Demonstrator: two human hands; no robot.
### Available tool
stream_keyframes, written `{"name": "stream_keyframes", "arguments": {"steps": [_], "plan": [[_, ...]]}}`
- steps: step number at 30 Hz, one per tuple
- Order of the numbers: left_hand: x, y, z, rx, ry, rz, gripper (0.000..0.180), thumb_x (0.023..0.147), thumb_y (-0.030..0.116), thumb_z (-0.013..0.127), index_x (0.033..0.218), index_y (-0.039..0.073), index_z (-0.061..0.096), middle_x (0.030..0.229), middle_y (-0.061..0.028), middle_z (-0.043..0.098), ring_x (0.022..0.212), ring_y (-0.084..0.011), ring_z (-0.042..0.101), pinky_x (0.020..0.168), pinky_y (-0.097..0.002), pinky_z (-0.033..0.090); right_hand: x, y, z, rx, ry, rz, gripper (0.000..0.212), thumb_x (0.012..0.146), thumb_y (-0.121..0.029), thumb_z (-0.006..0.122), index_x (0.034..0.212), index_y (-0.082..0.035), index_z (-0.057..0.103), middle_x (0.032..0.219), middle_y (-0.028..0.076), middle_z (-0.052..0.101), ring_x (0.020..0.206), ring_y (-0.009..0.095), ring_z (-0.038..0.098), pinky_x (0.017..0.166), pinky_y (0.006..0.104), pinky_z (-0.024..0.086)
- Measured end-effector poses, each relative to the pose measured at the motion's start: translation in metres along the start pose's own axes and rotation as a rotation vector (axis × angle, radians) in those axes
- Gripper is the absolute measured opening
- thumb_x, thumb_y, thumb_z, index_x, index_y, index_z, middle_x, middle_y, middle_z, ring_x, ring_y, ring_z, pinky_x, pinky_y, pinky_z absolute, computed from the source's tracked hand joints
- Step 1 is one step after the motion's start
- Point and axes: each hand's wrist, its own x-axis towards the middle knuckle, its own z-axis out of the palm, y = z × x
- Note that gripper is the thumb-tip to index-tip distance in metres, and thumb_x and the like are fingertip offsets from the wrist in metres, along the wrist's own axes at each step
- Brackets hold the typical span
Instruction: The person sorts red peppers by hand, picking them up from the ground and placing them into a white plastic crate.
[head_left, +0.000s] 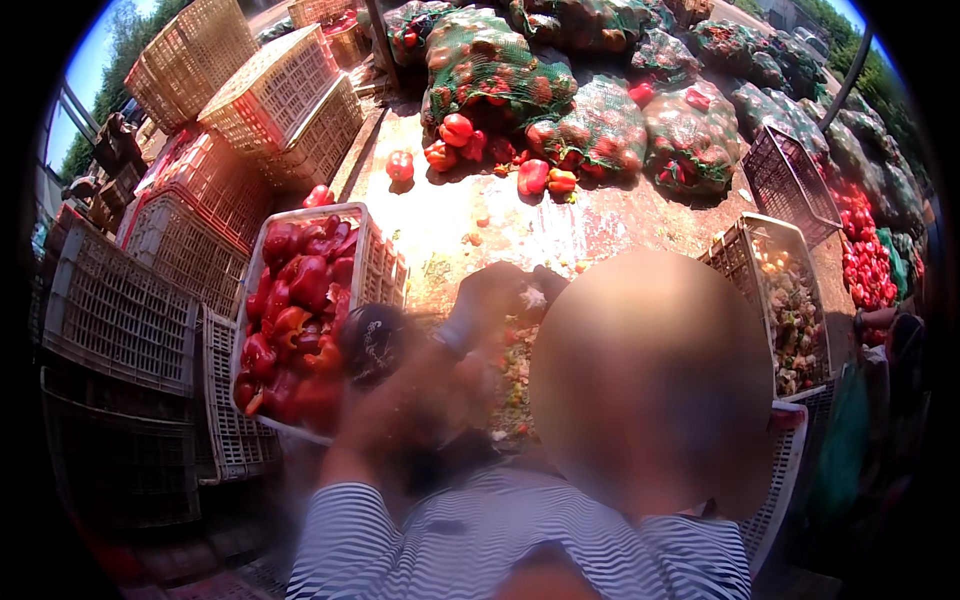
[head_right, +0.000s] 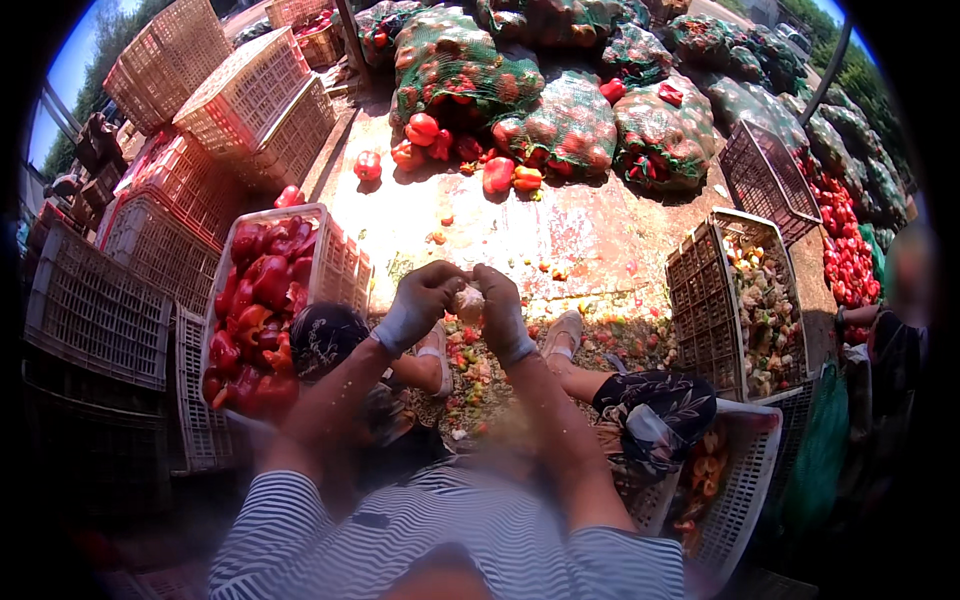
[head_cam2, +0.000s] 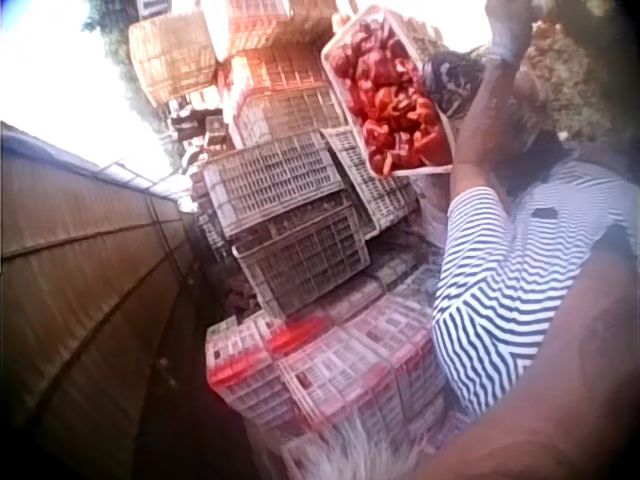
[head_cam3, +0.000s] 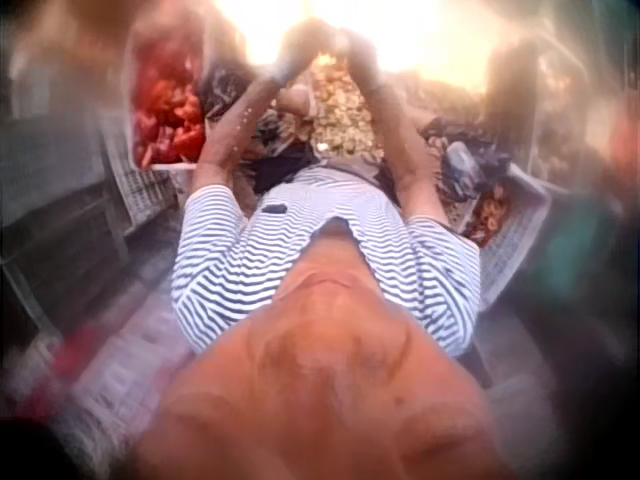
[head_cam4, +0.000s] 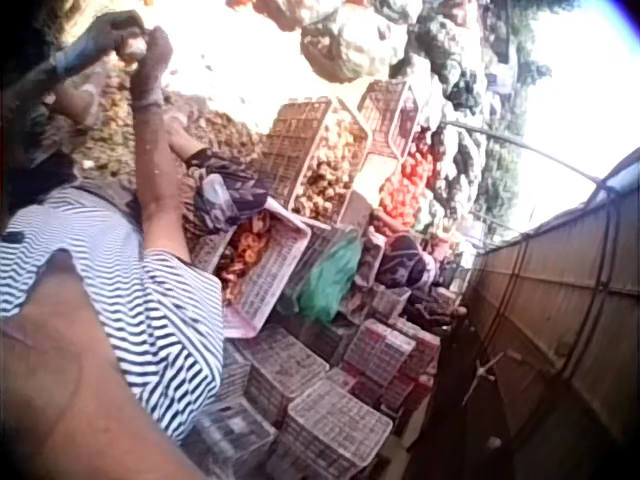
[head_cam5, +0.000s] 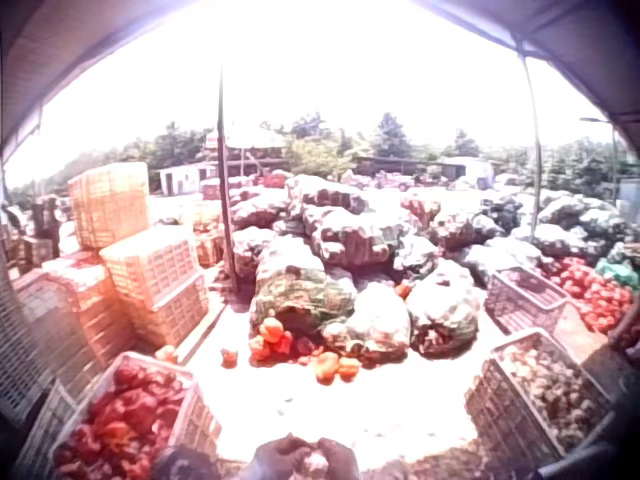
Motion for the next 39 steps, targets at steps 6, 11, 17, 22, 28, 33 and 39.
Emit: {"name": "stream_keyframes", "arguments": {"steps": [6, 11, 17, 22, 28, 33, 39], "plan": [[0.01, 0.017, 0.031, 0.776, 0.099, 0.486, 0.01, 0.088, 0.006, 0.065, 0.096, 0.001, 0.067, 0.087, -0.0119, 0.068, 0.08, -0.0228, 0.067, 0.072, -0.0321, 0.053, 0.016, 0.038, -0.046, -0.218, 0.284, -0.454, 0.032, 0.101, -0.031, 0.045, 0.096, -0.005, 0.064, 0.084, 0.003, 0.063, 0.07, 0.012, 0.058, 0.059, 0.0277, 0.047], [-0.009, 0.076, -0.013, 0.772, 0.253, 0.698, 0.007, 0.087, 0.004, 0.067, 0.093, 0.002, 0.067, 0.087, -0.0128, 0.067, 0.08, -0.0252, 0.067, 0.073, -0.0333, 0.053, 0.014, -0.052, -0.091, 0.163, 0.394, -0.375, 0.036, 0.102, -0.032, 0.045, 0.094, -0.002, 0.064, 0.074, 0.001, 0.062, 0.058, 0.008, 0.054, 0.05, 0.0222, 0.039], [-0.064, 0.11, -0.193, 1.221, 0.834, 0.573, 0.011, 0.091, 0.009, 0.062, 0.101, 0.005, 0.065, 0.093, -0.015, 0.066, 0.086, -0.0321, 0.066, 0.075, -0.0389, 0.052, -0.013, -0.219, -0.217, -0.621, 0.981, -0.844, 0.044, 0.101, -0.036, 0.046, 0.112, 0.004, 0.062, 0.104, 0.014, 0.065, 0.09, 0.023, 0.063, 0.08, 0.0358, 0.05], [-0.097, 0.025, -0.318, 1.615, 0.847, -0.087, 0.025, 0.092, 0.027, 0.06, 0.109, 0.01, 0.064, 0.109, -0.0155, 0.066, 0.097, -0.0355, 0.064, 0.082, -0.0447, 0.051, -0.007, -0.256, -0.357, -1.513, 1.574, -0.153, 0.052, 0.099, -0.044, 0.049, 0.131, -0.005, 0.055, 0.118, 0.02, 0.064, 0.104, 0.036, 0.064, 0.083, 0.0464, 0.051], [-0.076, -0.061, -0.346, 1.558, 0.73, -0.255, 0.042, 0.093, 0.038, 0.056, 0.123, 0.009, 0.061, 0.127, -0.0181, 0.059, 0.113, -0.0382, 0.057, 0.095, -0.0491, 0.045, 0.058, -0.221, -0.372, -1.538, 0.924, -0.045, 0.049, 0.095, -0.036, 0.052, 0.132, -0.004, 0.053, 0.129, 0.021, 0.057, 0.119, 0.038, 0.055, 0.096, 0.0465, 0.046], [-0.089, -0.084, -0.381, 1.488, 0.702, -0.288, 0.051, 0.095, 0.039, 0.052, 0.138, 0.012, 0.051, 0.135, -0.0207, 0.054, 0.122, -0.0387, 0.052, 0.103, -0.0486, 0.041, 0.183, -0.088, -0.238, -1.696, 0.18, 0.119, 0.052, 0.088, -0.038, 0.062, 0.128, -0.005, 0.056, 0.125, 0.024, 0.06, 0.118, 0.04, 0.056, 0.098, 0.0443, 0.045], [-0.07, -0.06, -0.346, 1.676, 0.502, -0.48, 0.06, 0.096, 0.041, 0.047, 0.149, 0.016, 0.037, 0.141, -0.0239, 0.047, 0.125, -0.0442, 0.046, 0.106, -0.0533, 0.036, 0.332, 0.064, -0.124, -1.755, -0.356, 0.093, 0.055, 0.086, -0.046, 0.062, 0.127, -0.008, 0.057, 0.122, 0.021, 0.061, 0.115, 0.039, 0.057, 0.098, 0.0461, 0.044]]}}
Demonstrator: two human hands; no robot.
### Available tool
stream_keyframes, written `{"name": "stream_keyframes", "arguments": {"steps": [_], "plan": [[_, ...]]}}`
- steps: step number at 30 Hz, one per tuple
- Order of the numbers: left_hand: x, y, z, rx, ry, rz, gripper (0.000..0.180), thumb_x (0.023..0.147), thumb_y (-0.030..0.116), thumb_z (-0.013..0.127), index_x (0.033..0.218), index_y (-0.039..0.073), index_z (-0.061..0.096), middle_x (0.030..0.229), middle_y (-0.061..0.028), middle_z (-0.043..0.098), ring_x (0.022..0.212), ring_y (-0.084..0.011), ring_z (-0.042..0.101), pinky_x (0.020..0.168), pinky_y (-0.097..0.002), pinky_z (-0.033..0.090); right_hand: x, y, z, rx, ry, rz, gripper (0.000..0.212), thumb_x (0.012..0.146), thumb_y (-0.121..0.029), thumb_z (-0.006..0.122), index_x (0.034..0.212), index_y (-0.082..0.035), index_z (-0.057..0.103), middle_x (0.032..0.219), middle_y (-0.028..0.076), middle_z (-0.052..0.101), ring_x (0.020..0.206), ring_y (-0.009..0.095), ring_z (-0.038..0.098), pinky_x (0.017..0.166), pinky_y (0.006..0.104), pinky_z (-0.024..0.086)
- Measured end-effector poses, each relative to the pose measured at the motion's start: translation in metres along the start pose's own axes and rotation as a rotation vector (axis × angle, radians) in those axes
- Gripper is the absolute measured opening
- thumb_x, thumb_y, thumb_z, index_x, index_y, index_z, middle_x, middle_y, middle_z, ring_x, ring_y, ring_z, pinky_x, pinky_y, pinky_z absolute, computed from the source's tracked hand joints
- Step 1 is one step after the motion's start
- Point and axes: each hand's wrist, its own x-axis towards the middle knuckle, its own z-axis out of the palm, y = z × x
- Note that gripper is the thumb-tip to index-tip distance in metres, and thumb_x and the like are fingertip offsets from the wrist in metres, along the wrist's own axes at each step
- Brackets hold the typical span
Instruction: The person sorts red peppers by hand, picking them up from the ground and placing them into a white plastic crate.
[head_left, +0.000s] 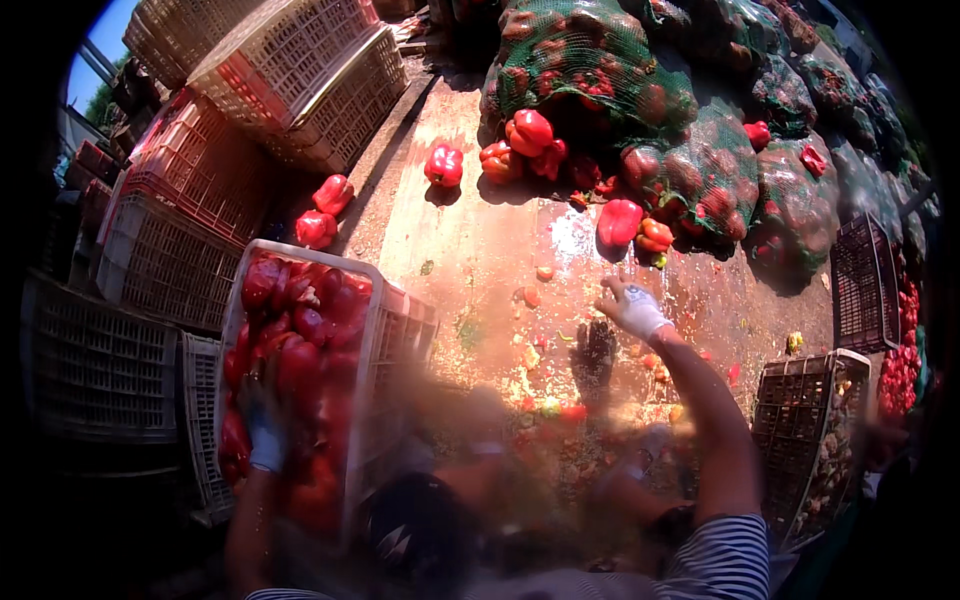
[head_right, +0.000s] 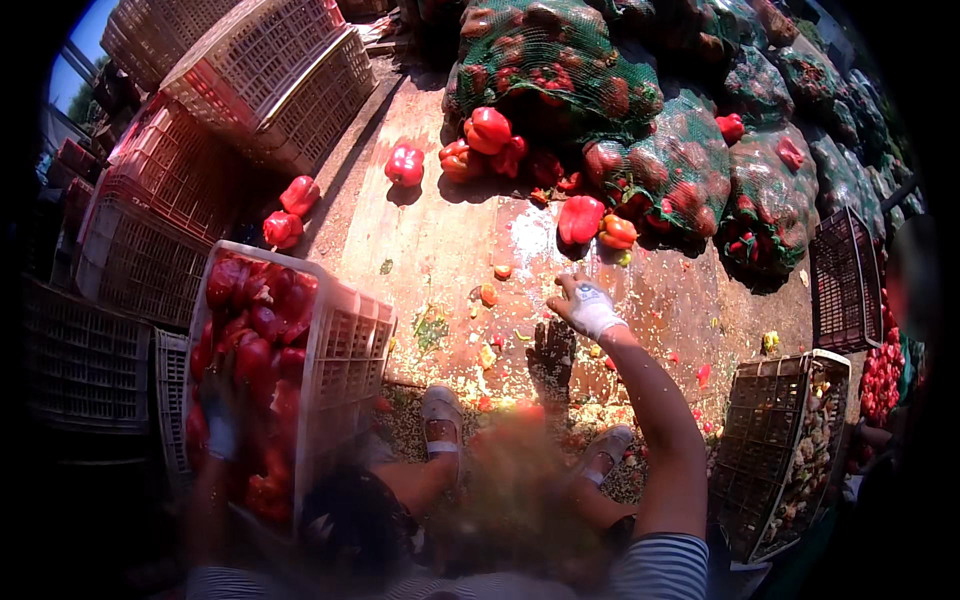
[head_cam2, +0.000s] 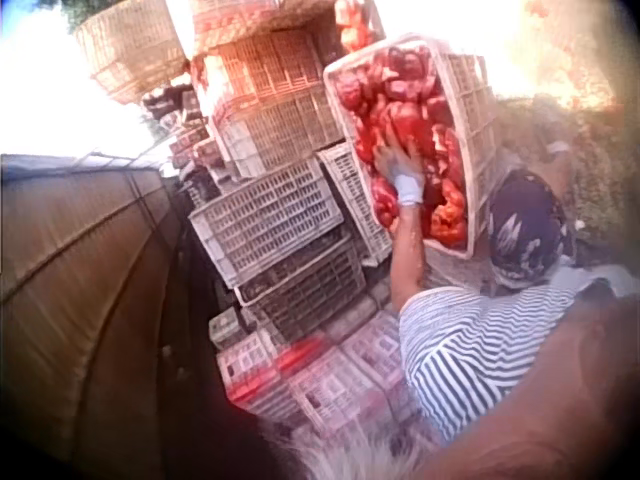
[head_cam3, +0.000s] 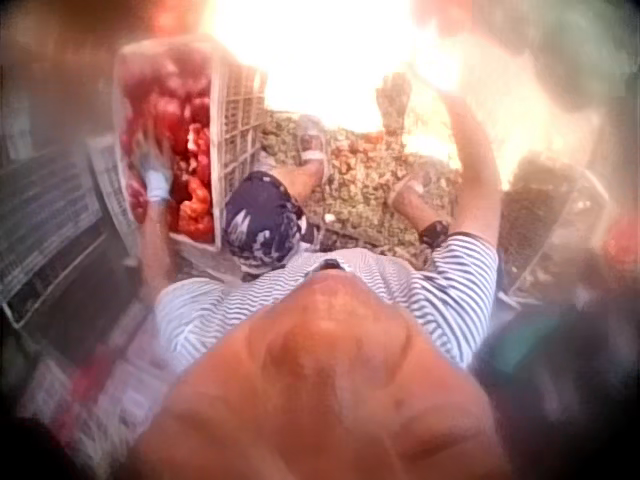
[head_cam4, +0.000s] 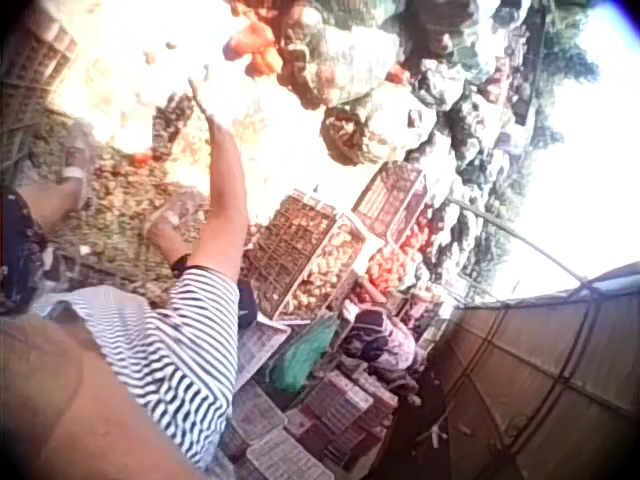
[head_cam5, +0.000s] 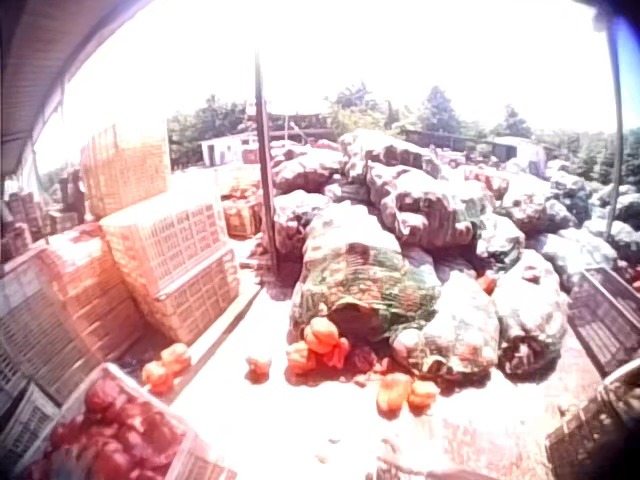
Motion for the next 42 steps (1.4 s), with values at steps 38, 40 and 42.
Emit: {"name": "stream_keyframes", "arguments": {"steps": [38, 40, 42], "plan": [[0.101, 0.018, -0.097, 0.026, 0.145, 0.088, 0.058, 0.082, 0.036, 0.07, 0.128, 0.003, 0.057, 0.127, -0.0191, 0.059, 0.112, -0.0414, 0.057, 0.098, -0.0505, 0.044, 0.318, -0.191, 0.065, -0.199, 0.051, -0.543, 0.048, 0.08, -0.017, 0.068, 0.125, -0.023, 0.053, 0.114, 0.017, 0.057, 0.094, 0.036, 0.064, 0.076, 0.0463, 0.054], [0.198, 0.014, -0.07, -0.044, 0.128, 0.22, 0.058, 0.082, 0.032, 0.071, 0.13, 0.002, 0.056, 0.128, -0.0195, 0.058, 0.112, -0.0402, 0.057, 0.096, -0.0482, 0.046, 0.266, -0.141, 0.053, -0.187, 0.135, -0.501, 0.051, 0.077, -0.015, 0.07, 0.125, -0.023, 0.053, 0.124, 0.018, 0.054, 0.101, 0.038, 0.06, 0.085, 0.0475, 0.051], [0.278, 0.023, -0.035, -0.222, 0.006, 0.232, 0.062, 0.083, 0.038, 0.07, 0.132, 0.004, 0.055, 0.129, -0.0208, 0.056, 0.116, -0.0387, 0.056, 0.097, -0.0448, 0.046, 0.217, -0.105, 0.072, -0.099, 0.163, -0.481, 0.067, 0.075, -0.025, 0.077, 0.136, -0.018, 0.049, 0.142, 0.018, 0.043, 0.125, 0.04, 0.045, 0.105, 0.0488, 0.038]]}}
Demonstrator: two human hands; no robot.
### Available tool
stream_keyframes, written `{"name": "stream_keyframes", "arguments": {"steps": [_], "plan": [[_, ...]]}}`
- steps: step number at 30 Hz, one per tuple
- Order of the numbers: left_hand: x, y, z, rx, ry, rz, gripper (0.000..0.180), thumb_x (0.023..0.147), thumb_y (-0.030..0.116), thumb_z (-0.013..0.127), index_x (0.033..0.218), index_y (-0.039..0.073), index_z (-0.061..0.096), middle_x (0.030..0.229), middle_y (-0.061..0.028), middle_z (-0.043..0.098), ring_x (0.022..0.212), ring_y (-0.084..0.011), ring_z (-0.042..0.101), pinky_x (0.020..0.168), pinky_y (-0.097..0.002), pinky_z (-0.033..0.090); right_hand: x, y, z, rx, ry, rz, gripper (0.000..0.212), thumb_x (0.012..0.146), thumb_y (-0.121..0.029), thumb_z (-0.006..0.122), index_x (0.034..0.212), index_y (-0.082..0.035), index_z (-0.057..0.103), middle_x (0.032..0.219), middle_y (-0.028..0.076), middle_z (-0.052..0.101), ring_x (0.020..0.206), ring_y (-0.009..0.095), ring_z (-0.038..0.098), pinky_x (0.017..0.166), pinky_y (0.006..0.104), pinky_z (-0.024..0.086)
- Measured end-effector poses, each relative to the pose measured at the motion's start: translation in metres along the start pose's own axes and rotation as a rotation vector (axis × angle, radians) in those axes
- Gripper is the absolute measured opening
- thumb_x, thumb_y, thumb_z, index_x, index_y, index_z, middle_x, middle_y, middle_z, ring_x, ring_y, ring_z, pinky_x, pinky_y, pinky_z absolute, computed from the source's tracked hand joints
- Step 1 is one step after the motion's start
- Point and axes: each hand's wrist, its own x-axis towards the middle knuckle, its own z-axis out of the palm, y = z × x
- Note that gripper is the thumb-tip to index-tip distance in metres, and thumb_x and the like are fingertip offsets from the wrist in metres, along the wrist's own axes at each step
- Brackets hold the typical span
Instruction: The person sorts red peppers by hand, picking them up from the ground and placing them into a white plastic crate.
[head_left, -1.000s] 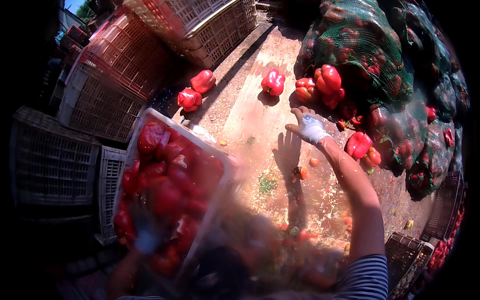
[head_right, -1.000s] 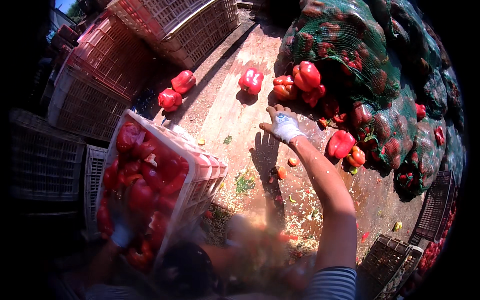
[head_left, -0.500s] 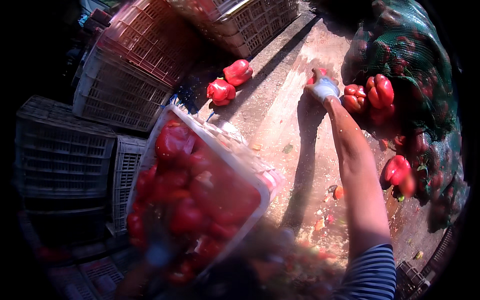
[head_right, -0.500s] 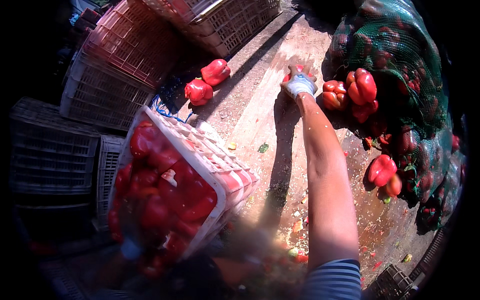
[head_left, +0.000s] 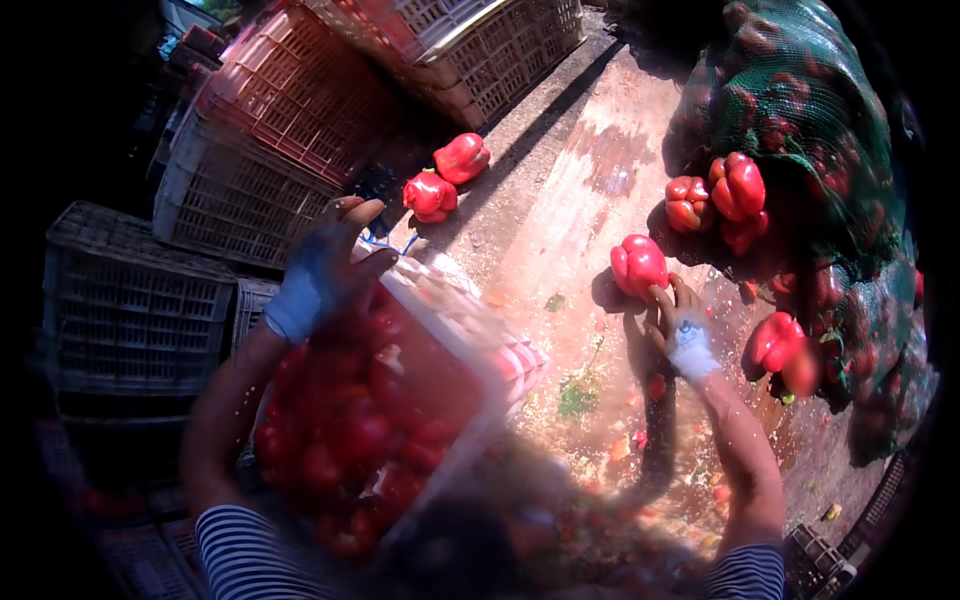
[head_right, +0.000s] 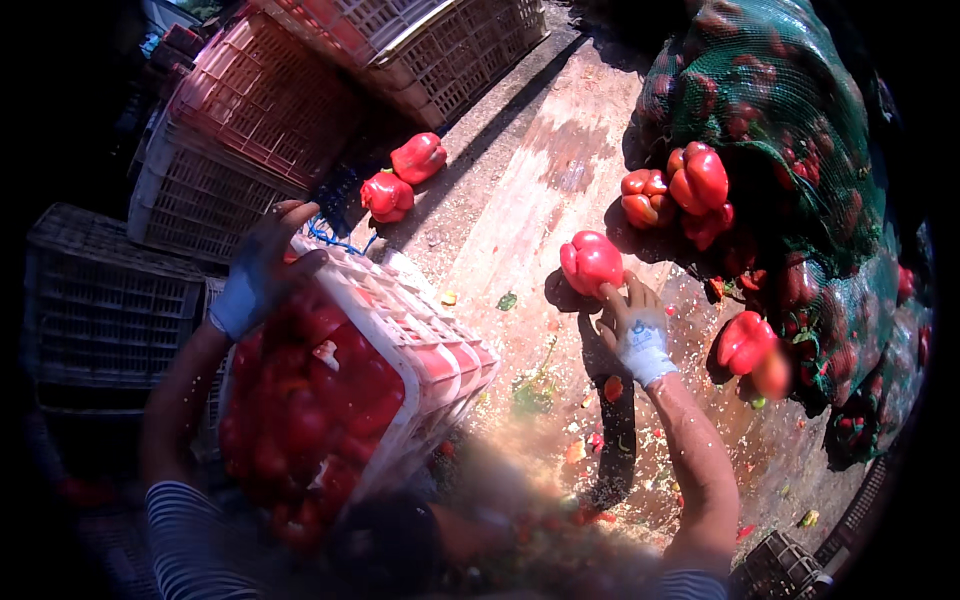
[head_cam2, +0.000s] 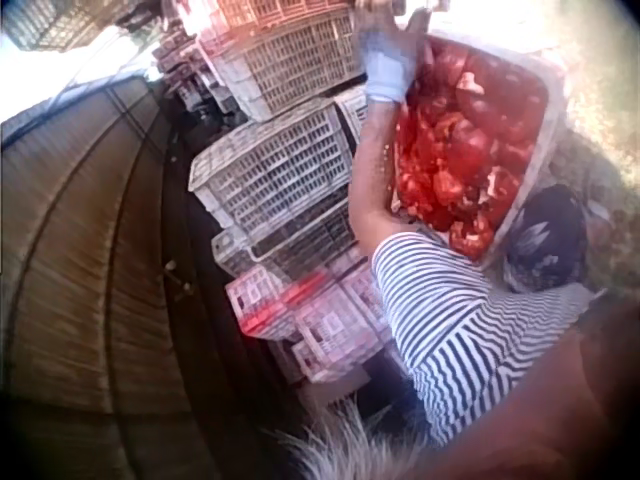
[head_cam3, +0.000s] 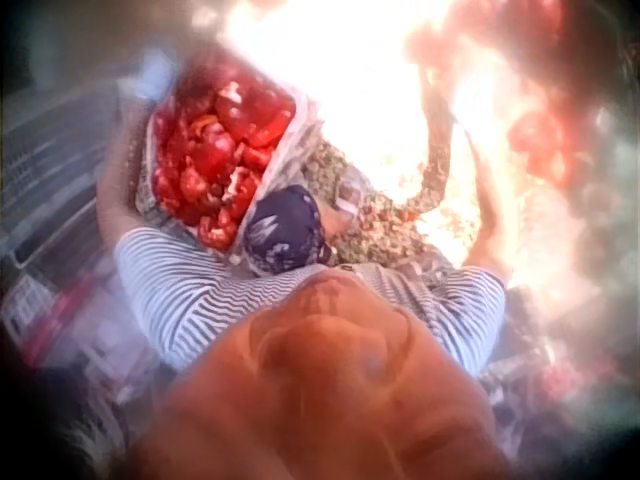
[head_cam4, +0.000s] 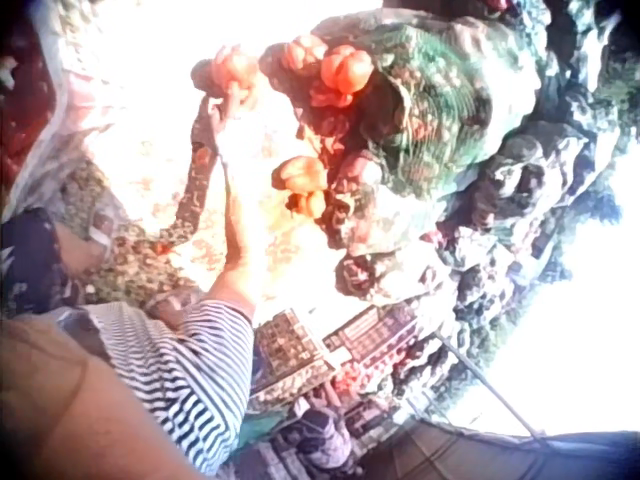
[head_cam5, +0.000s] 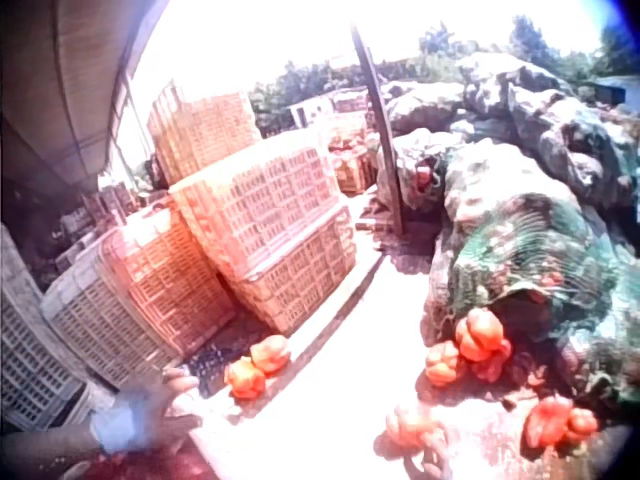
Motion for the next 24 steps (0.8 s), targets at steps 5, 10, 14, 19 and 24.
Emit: {"name": "stream_keyframes", "arguments": {"steps": [5, 10, 14, 19, 24], "plan": [[0.118, -0.058, 0.092, 0.095, -0.54, -0.34, 0.08, 0.074, 0.055, 0.071, 0.136, 0.008, 0.054, 0.131, -0.0213, 0.057, 0.116, -0.0357, 0.059, 0.098, -0.0407, 0.047, -0.076, 0.016, 0.058, 0.077, 0.029, 0.04, 0.06, 0.08, -0.033, 0.072, 0.133, -0.013, 0.053, 0.14, 0.02, 0.046, 0.133, 0.043, 0.038, 0.113, 0.0543, 0.027], [0.167, -0.09, 0.16, 0.171, -0.723, -0.5, 0.089, 0.074, 0.052, 0.074, 0.147, 0.013, 0.041, 0.15, -0.0218, 0.039, 0.132, -0.035, 0.049, 0.106, -0.0413, 0.042, -0.074, 0.019, 0.054, 0.079, 0.011, 0.05, 0.057, 0.08, -0.032, 0.072, 0.13, -0.012, 0.055, 0.139, 0.02, 0.047, 0.133, 0.043, 0.039, 0.112, 0.0549, 0.028], [0.174, -0.097, 0.194, 0.229, -0.771, -0.516, 0.096, 0.072, 0.051, 0.077, 0.152, 0.021, 0.032, 0.153, -0.0199, 0.033, 0.136, -0.037, 0.043, 0.109, -0.0456, 0.04, -0.077, 0.021, 0.056, 0.08, 0.019, 0.064, 0.054, 0.079, -0.032, 0.072, 0.127, -0.012, 0.057, 0.139, 0.019, 0.048, 0.133, 0.042, 0.039, 0.111, 0.0549, 0.029], [0.165, -0.115, 0.225, 0.161, -0.73, -0.56, 0.106, 0.068, 0.049, 0.081, 0.154, 0.026, 0.024, 0.151, -0.0221, 0.032, 0.134, -0.0423, 0.043, 0.108, -0.0495, 0.04, -0.076, 0.025, 0.056, 0.086, -0.001, 0.059, 0.053, 0.08, -0.033, 0.071, 0.127, -0.012, 0.057, 0.138, 0.019, 0.048, 0.133, 0.042, 0.04, 0.112, 0.055, 0.029], [0.158, -0.12, 0.238, 0.284, -0.628, -0.605, 0.106, 0.065, 0.049, 0.082, 0.153, 0.028, 0.026, 0.149, -0.0202, 0.036, 0.131, -0.0419, 0.046, 0.104, -0.0492, 0.043, -0.076, 0.028, 0.059, 0.1, 0.027, 0.032, 0.051, 0.081, -0.034, 0.07, 0.125, -0.012, 0.058, 0.137, 0.019, 0.049, 0.132, 0.042, 0.041, 0.112, 0.0553, 0.029]]}}
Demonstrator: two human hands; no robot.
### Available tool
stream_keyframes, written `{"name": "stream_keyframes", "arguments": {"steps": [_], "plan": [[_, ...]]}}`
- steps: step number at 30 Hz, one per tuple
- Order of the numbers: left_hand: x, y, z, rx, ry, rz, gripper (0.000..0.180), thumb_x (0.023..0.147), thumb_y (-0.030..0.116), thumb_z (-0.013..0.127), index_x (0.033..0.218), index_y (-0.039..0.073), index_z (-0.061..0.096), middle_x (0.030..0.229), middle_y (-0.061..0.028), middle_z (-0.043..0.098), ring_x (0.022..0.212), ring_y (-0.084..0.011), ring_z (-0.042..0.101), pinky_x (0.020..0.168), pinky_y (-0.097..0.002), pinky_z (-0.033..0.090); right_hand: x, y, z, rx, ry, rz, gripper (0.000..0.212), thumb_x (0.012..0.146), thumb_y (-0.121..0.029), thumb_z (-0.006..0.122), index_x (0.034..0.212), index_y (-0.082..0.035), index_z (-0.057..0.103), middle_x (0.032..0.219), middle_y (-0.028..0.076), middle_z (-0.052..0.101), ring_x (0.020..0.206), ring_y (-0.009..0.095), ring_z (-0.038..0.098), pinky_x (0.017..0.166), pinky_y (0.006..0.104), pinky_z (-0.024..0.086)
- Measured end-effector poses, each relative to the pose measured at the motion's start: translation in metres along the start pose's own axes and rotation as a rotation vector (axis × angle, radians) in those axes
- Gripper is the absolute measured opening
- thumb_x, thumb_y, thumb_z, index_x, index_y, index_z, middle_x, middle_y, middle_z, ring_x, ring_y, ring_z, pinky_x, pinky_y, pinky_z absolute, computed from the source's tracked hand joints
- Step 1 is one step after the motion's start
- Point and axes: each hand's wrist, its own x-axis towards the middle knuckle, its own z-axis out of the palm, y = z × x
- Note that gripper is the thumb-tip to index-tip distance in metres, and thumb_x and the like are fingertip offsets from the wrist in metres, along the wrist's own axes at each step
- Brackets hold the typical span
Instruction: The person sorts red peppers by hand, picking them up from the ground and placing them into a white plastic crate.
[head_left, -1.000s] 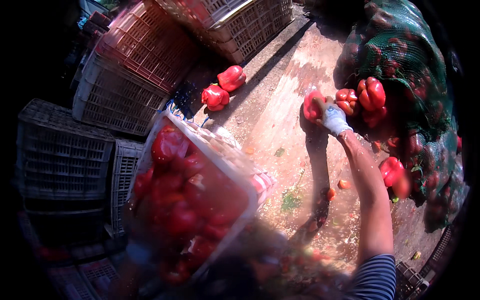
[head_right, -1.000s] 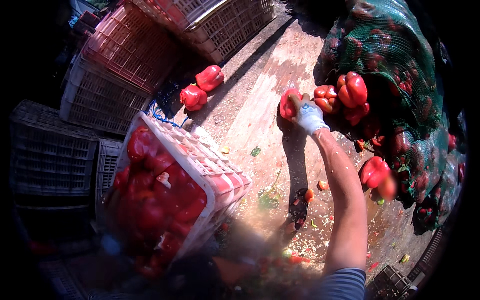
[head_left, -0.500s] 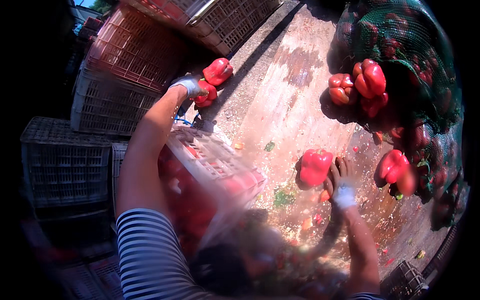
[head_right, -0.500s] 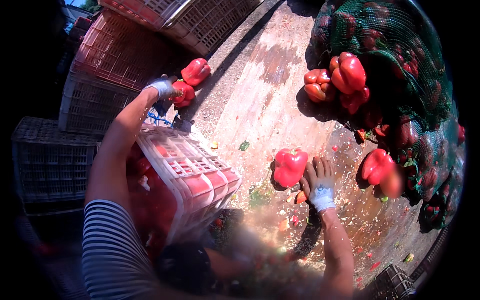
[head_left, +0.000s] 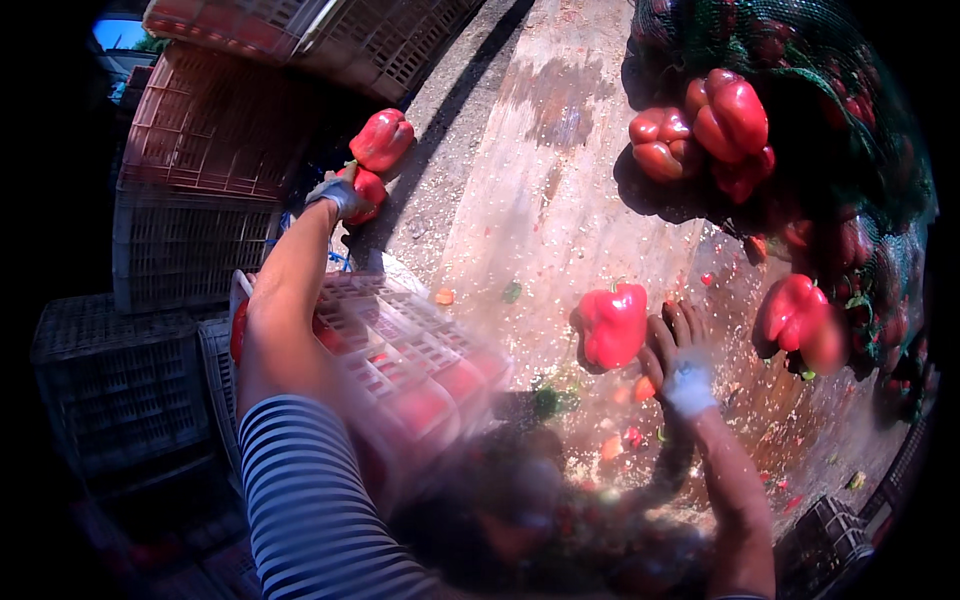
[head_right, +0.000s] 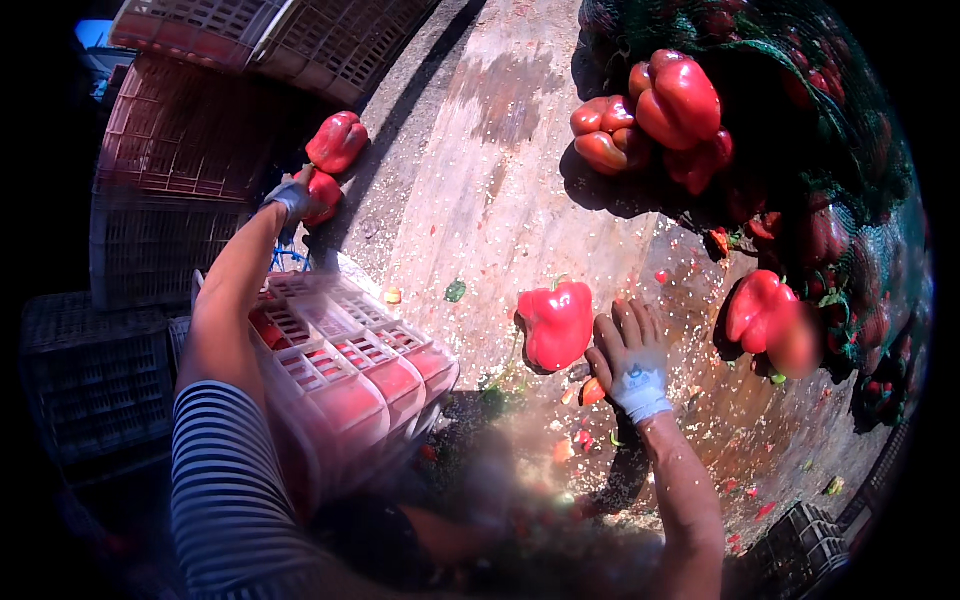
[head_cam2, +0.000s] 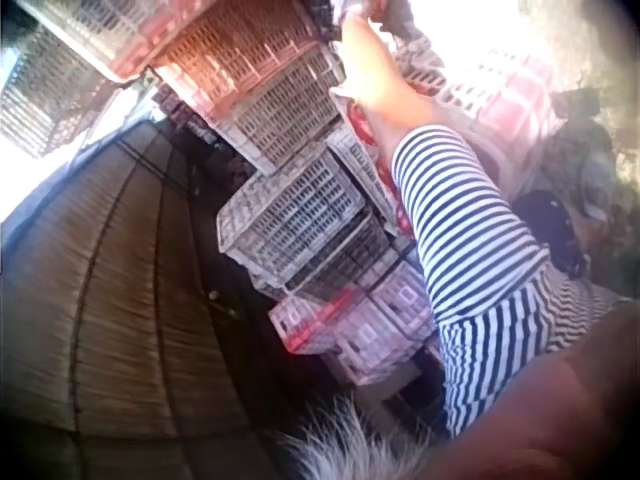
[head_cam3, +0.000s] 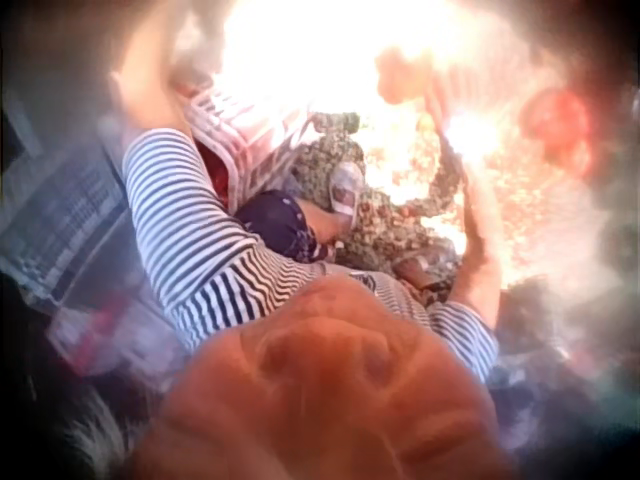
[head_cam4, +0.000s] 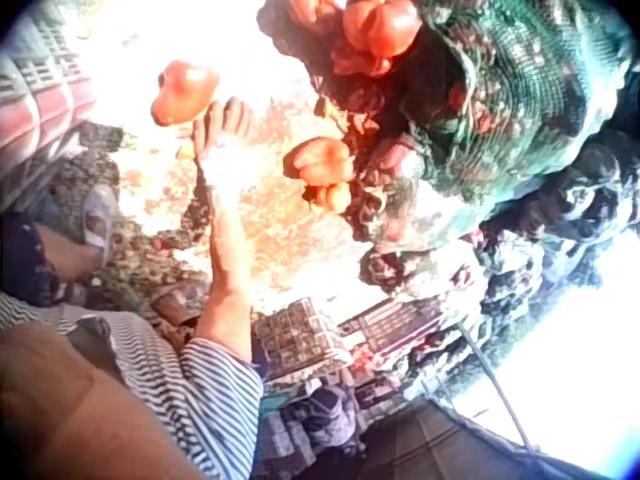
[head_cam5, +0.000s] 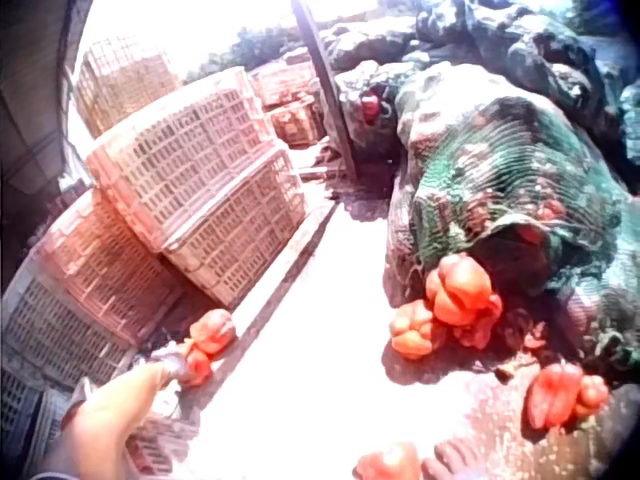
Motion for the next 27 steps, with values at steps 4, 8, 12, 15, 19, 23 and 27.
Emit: {"name": "stream_keyframes", "arguments": {"steps": [4, 8, 12, 15, 19, 23, 27], "plan": [[-0.012, 0.022, -0.005, -0.002, 0.031, 0.1, 0.088, 0.06, 0.038, 0.081, 0.139, 0.018, 0.048, 0.131, -0.0195, 0.056, 0.118, -0.0353, 0.058, 0.097, -0.042, 0.049, 0.005, -0.006, -0.007, -0.015, -0.013, 0.006, 0.048, 0.081, -0.033, 0.07, 0.122, -0.012, 0.058, 0.134, 0.018, 0.05, 0.13, 0.041, 0.042, 0.112, 0.0549, 0.03], [-0.018, 0.037, -0.012, -0.371, -0.164, 0.377, 0.081, 0.06, 0.032, 0.081, 0.131, 0.003, 0.055, 0.115, -0.018, 0.065, 0.105, -0.028, 0.065, 0.089, -0.0357, 0.052, 0.006, -0.003, -0.005, -0.001, 0.003, 0.004, 0.048, 0.081, -0.033, 0.07, 0.122, -0.012, 0.058, 0.134, 0.018, 0.05, 0.13, 0.041, 0.042, 0.112, 0.0548, 0.03], [-0.069, 0.099, -0.051, -0.627, -0.563, 0.652, 0.089, 0.077, 0.039, 0.08, 0.148, 0.008, 0.038, 0.138, -0.0189, 0.053, 0.116, -0.0212, 0.055, 0.097, -0.0343, 0.047, 0.004, -0.004, -0.004, -0.042, 0.0, 0.026, 0.049, 0.08, -0.033, 0.07, 0.123, -0.012, 0.058, 0.134, 0.018, 0.05, 0.13, 0.041, 0.042, 0.112, 0.0546, 0.03], [-0.008, 0.075, -0.037, -0.357, 0.095, 0.724, 0.094, 0.08, 0.047, 0.076, 0.153, 0.011, 0.029, 0.145, -0.0235, 0.045, 0.122, -0.0265, 0.054, 0.105, -0.0354, 0.041, 0.006, -0.006, -0.008, -0.056, 0.009, 0.004, 0.049, 0.08, -0.032, 0.071, 0.123, -0.011, 0.058, 0.135, 0.018, 0.05, 0.13, 0.041, 0.042, 0.112, 0.0546, 0.03], [0.048, 0.035, -0.045, -0.314, 0.339, 0.184, 0.102, 0.07, 0.054, 0.079, 0.151, 0.011, 0.034, 0.138, -0.0226, 0.052, 0.132, -0.0327, 0.048, 0.108, -0.0355, 0.038, 0.006, -0.007, -0.007, -0.025, -0.006, -0.001, 0.049, 0.081, -0.032, 0.071, 0.123, -0.011, 0.058, 0.135, 0.018, 0.05, 0.13, 0.041, 0.042, 0.112, 0.0547, 0.03], [0.072, 0.042, -0.041, -0.774, 0.13, 0.279, 0.098, 0.07, 0.053, 0.079, 0.148, 0.01, 0.039, 0.138, -0.0214, 0.054, 0.132, -0.0325, 0.049, 0.108, -0.0368, 0.039, 0.005, -0.004, -0.007, -0.033, -0.019, 0.007, 0.049, 0.081, -0.033, 0.07, 0.123, -0.011, 0.058, 0.134, 0.019, 0.05, 0.129, 0.041, 0.043, 0.112, 0.0552, 0.03], [0.067, 0.045, -0.049, -0.881, -0.239, 0.31, 0.062, 0.082, 0.042, 0.075, 0.124, 0.0, 0.06, 0.118, -0.015, 0.066, 0.109, -0.0275, 0.063, 0.094, -0.0374, 0.048, 0.005, -0.006, -0.006, -0.029, -0.03, 0.008, 0.049, 0.082, -0.034, 0.069, 0.124, -0.011, 0.058, 0.133, 0.019, 0.05, 0.129, 0.041, 0.043, 0.112, 0.0553, 0.03]]}}
